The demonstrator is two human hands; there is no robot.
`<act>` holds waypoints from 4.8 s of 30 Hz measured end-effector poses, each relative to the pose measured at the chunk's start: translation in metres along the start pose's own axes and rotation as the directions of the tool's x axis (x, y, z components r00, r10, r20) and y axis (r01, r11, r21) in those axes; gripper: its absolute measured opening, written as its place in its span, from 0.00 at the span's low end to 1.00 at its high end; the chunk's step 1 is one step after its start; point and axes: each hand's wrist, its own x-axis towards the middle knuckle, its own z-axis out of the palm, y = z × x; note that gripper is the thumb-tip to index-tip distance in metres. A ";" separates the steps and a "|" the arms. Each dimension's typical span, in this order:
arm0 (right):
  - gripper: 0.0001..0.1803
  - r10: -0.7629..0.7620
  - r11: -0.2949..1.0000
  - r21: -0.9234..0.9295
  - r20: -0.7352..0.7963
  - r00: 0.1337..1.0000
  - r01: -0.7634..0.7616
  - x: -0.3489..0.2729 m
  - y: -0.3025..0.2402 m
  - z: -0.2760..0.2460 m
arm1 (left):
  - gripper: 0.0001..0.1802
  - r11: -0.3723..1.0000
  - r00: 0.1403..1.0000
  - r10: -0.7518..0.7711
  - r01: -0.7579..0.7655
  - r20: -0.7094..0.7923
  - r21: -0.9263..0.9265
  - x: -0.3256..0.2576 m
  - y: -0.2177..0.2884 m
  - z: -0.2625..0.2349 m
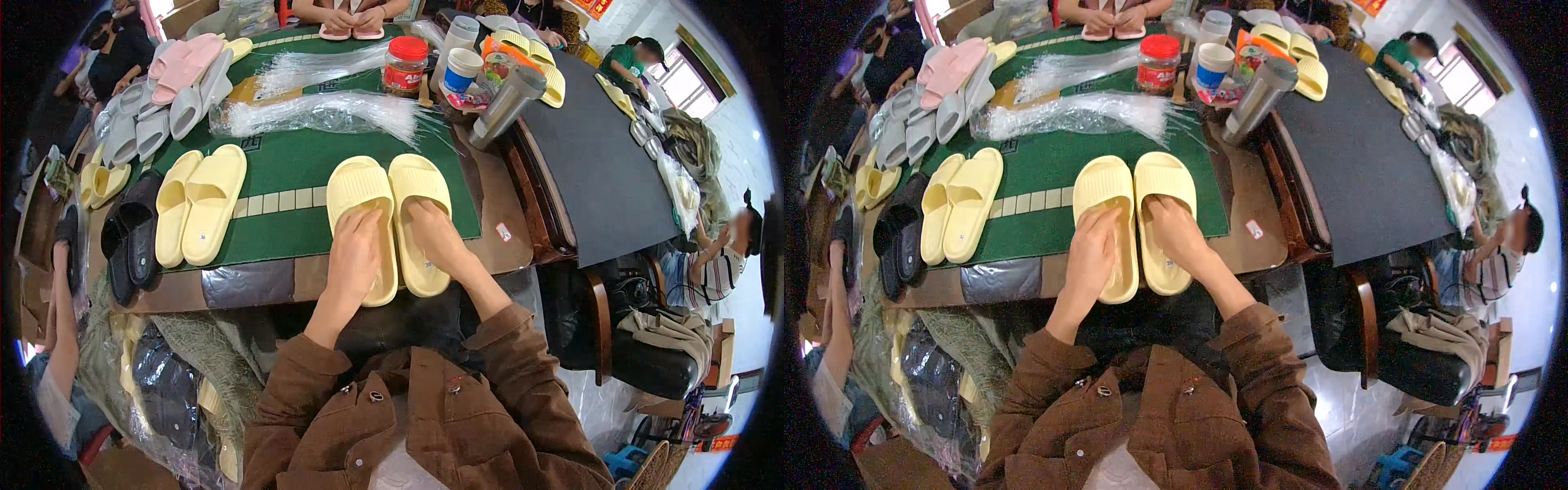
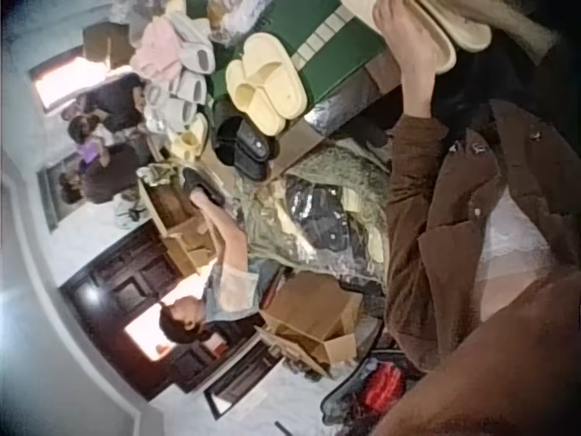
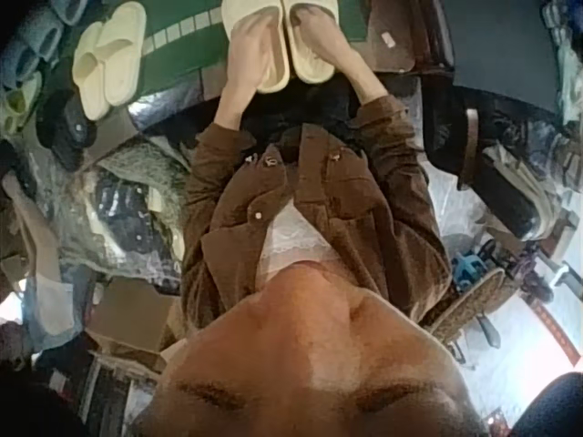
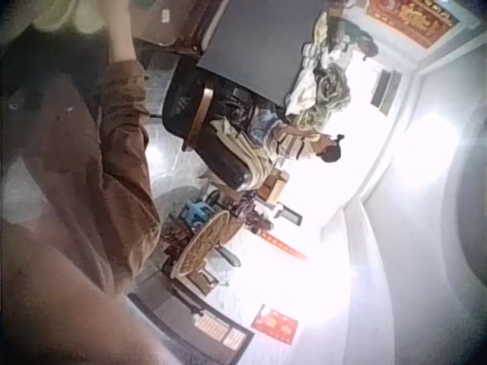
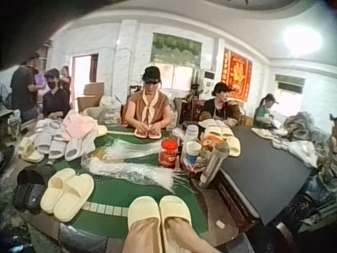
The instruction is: The person assembles pairs of plastic slippers by hand at a workbench. They pick up individual slipper halves, align them, and press them together to form complete pairs. The person handles both black and yellow slippers, moving finished pairs aside and picking up new ones from the table.
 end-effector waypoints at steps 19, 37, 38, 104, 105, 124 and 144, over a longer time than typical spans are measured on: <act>0.10 -0.223 0.972 0.009 -0.278 0.935 0.234 -0.022 -0.014 -0.016 | 0.03 0.953 0.972 -0.176 0.209 0.158 -0.219 0.008 0.015 0.000; 0.08 -0.359 0.929 -0.180 -0.233 0.904 0.323 -0.015 -0.018 -0.027 | 0.16 0.997 0.996 0.063 -0.066 -0.066 -0.043 -0.013 0.021 -0.003; 0.08 -0.368 0.925 -0.192 -0.233 0.900 0.328 -0.015 -0.019 -0.027 | 0.16 0.998 0.996 0.059 -0.062 -0.068 -0.032 -0.015 0.022 -0.004; 0.19 -0.113 0.990 -0.074 0.078 0.991 0.119 -0.013 -0.022 -0.016 | 0.30 0.951 0.983 -0.152 0.115 0.107 0.289 0.028 -0.013 0.045; 0.19 -0.089 0.993 -0.073 0.092 0.992 0.096 -0.014 -0.031 -0.026 | 0.29 0.952 0.982 -0.149 0.111 0.116 0.287 0.028 -0.011 0.045; 0.11 0.371 0.784 0.461 0.190 0.909 -0.416 0.133 0.060 0.012 | 0.22 0.949 0.999 -0.008 0.023 -0.048 0.315 0.024 -0.017 0.053; 0.11 0.358 0.656 0.710 0.006 0.934 -0.256 0.109 0.041 0.001 | 0.12 0.946 0.981 0.171 -0.136 -0.094 0.295 0.025 0.015 0.009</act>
